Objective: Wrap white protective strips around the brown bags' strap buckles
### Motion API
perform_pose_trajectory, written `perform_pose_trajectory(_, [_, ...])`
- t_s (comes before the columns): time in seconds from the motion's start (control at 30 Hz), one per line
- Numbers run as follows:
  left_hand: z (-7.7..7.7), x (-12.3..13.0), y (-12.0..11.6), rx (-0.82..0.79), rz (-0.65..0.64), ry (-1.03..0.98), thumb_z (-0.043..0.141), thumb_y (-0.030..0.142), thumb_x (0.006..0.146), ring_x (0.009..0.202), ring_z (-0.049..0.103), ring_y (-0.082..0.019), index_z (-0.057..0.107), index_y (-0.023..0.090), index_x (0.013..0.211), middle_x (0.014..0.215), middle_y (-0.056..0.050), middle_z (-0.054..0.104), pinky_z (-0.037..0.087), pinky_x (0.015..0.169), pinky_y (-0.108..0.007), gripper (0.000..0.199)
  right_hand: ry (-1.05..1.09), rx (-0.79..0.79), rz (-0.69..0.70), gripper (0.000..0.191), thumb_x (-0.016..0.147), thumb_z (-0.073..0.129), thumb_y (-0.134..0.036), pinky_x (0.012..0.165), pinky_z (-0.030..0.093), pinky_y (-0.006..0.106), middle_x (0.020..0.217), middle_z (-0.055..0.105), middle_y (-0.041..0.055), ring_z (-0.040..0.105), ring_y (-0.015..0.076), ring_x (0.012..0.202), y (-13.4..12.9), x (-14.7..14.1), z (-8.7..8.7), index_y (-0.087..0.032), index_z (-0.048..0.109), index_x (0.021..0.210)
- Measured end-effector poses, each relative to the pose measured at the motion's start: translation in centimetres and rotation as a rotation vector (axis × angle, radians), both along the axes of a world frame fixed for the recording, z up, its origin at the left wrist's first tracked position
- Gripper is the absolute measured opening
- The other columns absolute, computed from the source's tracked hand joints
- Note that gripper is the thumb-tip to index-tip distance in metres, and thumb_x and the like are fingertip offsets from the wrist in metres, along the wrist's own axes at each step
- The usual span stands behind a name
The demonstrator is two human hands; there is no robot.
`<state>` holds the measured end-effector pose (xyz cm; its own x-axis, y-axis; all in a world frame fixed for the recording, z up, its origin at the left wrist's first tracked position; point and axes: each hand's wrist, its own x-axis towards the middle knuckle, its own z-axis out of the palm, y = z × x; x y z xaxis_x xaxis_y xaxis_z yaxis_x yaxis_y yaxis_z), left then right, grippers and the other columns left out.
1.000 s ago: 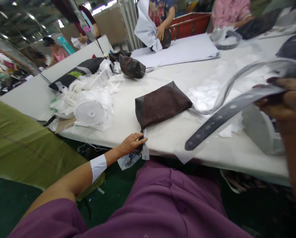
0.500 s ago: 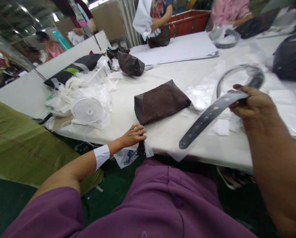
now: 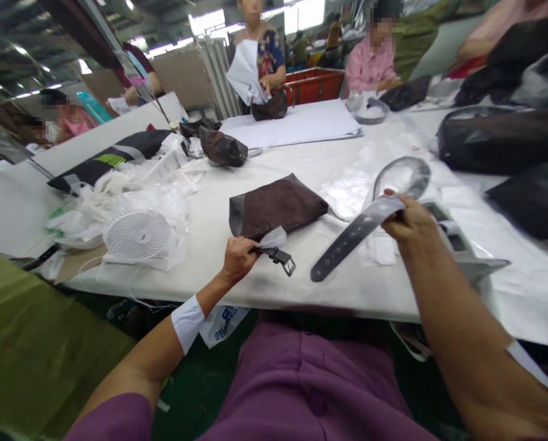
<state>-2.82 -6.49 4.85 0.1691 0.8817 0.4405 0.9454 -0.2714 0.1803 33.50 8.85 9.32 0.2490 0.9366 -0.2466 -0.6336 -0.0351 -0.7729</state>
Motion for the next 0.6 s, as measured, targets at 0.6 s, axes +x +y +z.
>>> perform_pose_trajectory(0.6, [-1.4, 15.4, 8.0, -0.293, -0.044, 0.195, 0.050, 0.029, 0.087, 0.091, 0.058, -0.024, 0.061, 0.015, 0.092, 0.090, -0.010, 0.065, 0.043, 0.076, -0.033, 0.018, 0.211, -0.238, 0.266, 0.031, 0.089, 0.040, -0.046, 0.048, 0.048, 0.024, 0.067, 0.059, 0.0007, 0.055, 0.0124, 0.054, -5.3, -10.8, -10.3, -0.019, 0.052, 0.080])
